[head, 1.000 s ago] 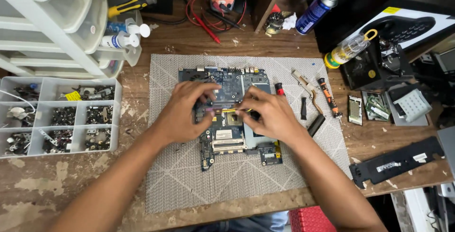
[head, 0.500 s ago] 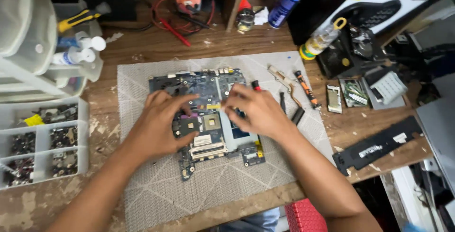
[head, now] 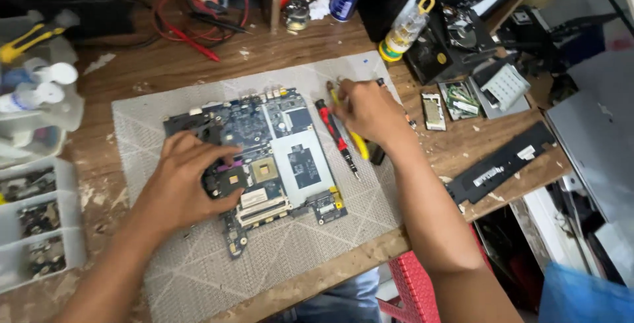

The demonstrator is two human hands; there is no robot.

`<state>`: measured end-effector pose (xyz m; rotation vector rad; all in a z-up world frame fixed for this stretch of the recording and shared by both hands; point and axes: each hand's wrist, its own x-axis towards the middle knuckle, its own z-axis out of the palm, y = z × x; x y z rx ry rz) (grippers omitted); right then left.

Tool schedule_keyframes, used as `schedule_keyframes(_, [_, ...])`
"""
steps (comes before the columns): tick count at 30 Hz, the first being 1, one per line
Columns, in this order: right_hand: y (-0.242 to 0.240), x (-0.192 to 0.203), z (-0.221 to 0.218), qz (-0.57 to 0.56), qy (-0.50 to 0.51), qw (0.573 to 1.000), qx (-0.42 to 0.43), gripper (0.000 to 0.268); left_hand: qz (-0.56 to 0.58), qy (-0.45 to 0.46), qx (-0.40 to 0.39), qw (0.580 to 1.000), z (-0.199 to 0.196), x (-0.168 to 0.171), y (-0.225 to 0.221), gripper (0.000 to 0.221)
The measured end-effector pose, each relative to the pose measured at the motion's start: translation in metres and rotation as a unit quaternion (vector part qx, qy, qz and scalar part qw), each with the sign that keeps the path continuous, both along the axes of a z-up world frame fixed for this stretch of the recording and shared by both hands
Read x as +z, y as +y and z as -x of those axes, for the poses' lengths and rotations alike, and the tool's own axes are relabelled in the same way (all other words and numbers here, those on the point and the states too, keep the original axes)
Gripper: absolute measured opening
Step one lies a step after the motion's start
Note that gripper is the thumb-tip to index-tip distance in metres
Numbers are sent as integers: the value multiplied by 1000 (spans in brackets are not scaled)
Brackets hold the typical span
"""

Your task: Repairing a laptop motherboard by removing screws and handling the CPU

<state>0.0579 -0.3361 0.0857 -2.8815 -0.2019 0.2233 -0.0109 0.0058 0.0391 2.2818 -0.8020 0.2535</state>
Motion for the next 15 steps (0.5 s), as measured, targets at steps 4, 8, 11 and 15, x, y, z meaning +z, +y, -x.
schedule_keyframes(4, [-5,21,5,-40,-12,999,-17,26,-18,-11,-8,1000,2,-1,-3,60])
schedule_keyframes(8, [-25,26,5,26,16,998,-46,21,-38,-53,-15,998,6,3,-7,45])
schedule_keyframes(11, [-56,23,2,52,10,994,-97,21,-25,-84,-28,996,12,8,-16,36])
schedule_keyframes(15, [-85,31,0,43,18,985,-164,16,-12,-114,-24,993,17,6,-31,27])
